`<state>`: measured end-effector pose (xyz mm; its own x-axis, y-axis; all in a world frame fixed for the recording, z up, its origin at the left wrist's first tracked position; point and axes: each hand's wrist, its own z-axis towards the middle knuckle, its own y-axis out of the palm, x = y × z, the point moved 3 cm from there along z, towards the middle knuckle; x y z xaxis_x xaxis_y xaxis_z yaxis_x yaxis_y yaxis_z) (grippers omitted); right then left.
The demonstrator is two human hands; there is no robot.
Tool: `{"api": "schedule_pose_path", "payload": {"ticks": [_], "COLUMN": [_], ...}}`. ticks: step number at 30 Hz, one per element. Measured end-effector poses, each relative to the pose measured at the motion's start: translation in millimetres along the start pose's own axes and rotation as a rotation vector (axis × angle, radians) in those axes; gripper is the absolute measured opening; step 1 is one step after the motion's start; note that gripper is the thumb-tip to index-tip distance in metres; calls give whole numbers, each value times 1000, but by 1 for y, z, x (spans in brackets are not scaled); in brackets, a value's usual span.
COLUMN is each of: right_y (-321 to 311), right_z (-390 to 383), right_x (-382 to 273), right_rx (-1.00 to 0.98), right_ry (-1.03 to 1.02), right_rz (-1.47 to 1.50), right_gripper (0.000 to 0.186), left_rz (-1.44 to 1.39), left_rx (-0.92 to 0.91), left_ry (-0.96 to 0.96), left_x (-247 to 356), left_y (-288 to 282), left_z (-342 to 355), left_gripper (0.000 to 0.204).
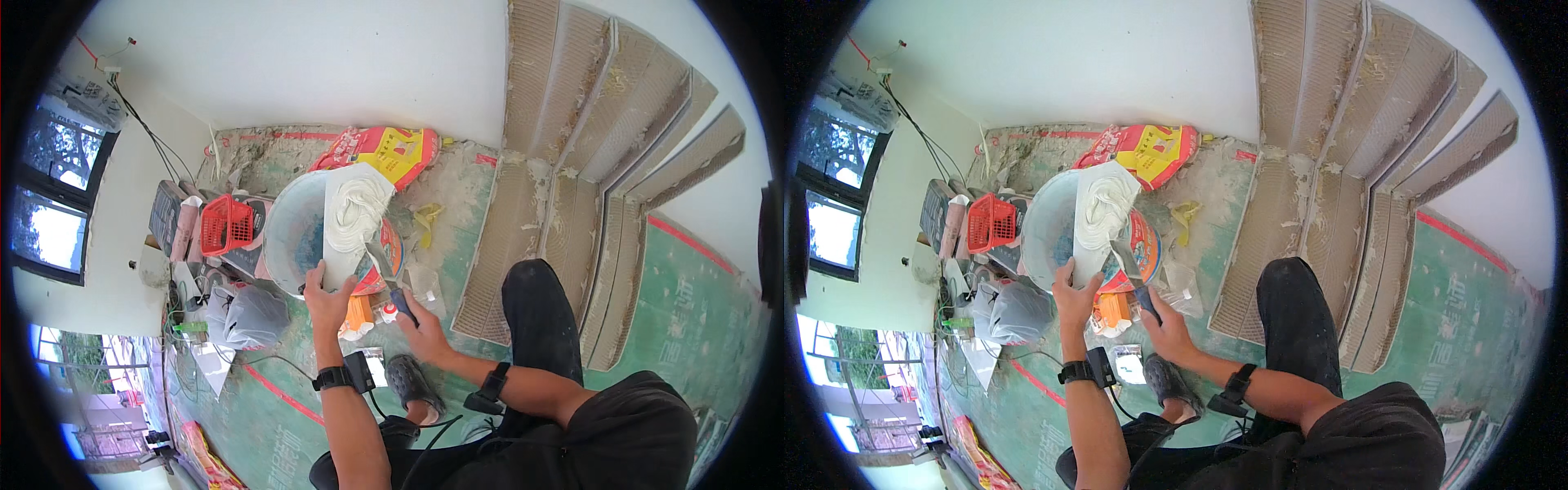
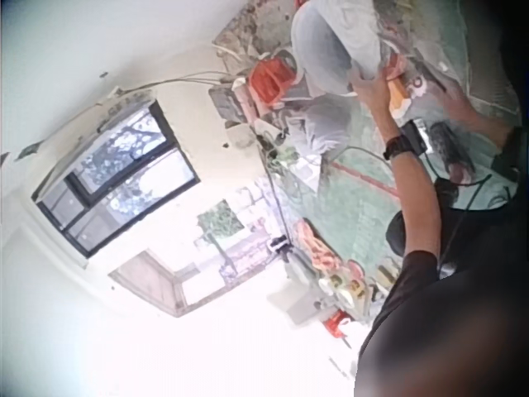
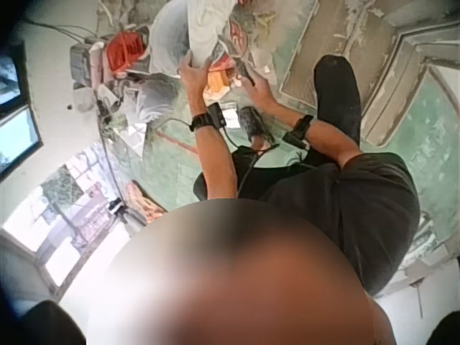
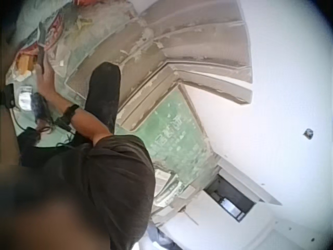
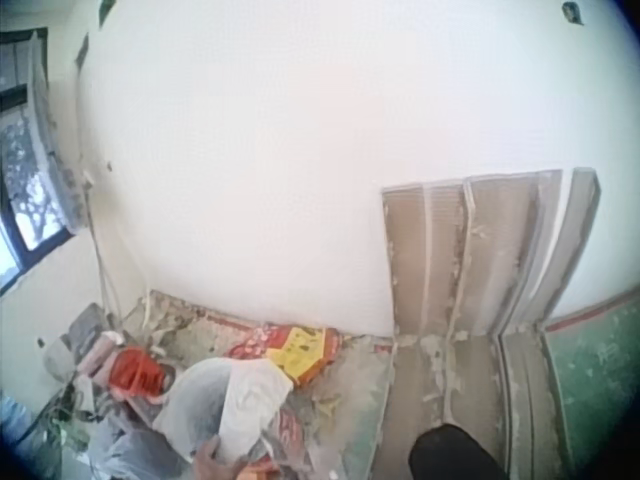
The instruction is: Apply mortar to the back of a ceramic tile using a putty knife or trowel.
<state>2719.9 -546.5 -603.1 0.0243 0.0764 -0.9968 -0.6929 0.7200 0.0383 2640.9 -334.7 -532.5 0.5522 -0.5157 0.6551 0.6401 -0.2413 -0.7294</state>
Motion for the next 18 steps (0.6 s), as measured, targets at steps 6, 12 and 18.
{"api": "schedule_pose_path", "payload": {"ticks": [6, 12, 18], "right_y": [25, -19, -60], "right_z": [2, 103, 145], "right_x": [7, -4, -34], "right_rx": [67, 187, 236], "right_ry": [20, 75, -108], "right_rz": [73, 116, -102], "right_gripper": [65, 63, 48], "left_rz": [15, 9, -14], "left_rx": [-17, -21, -19], "left_ry": [50, 41, 14], "left_x": [-7, -3, 0], "left_y": [1, 5, 0], "left_z": [2, 3, 1], "left_gripper": [81, 81, 80]}}
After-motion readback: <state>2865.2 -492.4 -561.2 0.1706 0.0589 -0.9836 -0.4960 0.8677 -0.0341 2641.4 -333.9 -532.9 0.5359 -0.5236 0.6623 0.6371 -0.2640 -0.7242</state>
